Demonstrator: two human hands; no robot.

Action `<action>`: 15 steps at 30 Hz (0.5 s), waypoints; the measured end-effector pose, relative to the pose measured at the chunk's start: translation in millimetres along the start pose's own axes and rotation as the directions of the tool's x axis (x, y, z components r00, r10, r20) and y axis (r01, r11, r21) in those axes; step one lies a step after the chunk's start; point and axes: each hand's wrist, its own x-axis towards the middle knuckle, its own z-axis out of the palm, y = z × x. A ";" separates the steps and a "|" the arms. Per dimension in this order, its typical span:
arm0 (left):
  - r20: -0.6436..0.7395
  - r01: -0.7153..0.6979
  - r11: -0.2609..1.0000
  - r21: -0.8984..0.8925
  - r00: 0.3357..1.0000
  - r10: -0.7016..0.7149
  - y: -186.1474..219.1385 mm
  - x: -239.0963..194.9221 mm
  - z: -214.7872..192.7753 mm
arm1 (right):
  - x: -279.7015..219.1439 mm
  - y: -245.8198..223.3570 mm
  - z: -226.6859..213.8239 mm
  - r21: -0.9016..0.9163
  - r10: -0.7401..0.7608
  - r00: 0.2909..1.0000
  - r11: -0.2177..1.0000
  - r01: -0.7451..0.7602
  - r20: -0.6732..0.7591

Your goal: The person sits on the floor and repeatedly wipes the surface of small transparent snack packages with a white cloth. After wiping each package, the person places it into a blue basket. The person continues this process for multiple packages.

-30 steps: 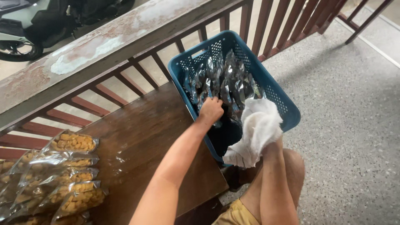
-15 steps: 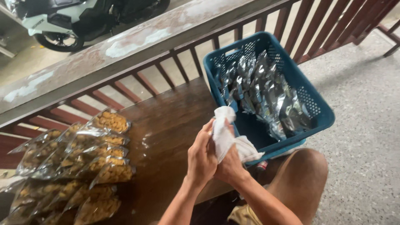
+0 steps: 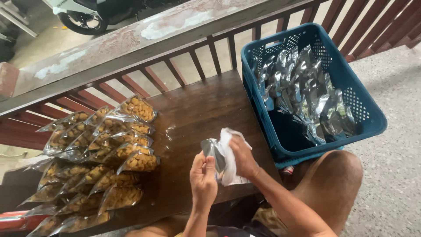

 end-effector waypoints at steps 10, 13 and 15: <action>0.009 -0.030 0.998 0.053 1.000 0.029 -1.6 2.3 1.3 | -22.9 -9.3 7.3 -0.054 -0.114 0.993 0.992 0.112 -0.042; 0.006 0.083 0.995 -0.060 0.997 -0.083 -3.4 2.4 -14.6 | -25.6 30.3 1.6 0.098 0.204 0.970 0.971 -0.217 0.129; 0.027 0.077 0.988 -0.137 0.997 -0.074 -0.1 5.9 -30.8 | -29.3 37.9 -2.8 0.236 0.236 0.955 0.932 -0.275 0.179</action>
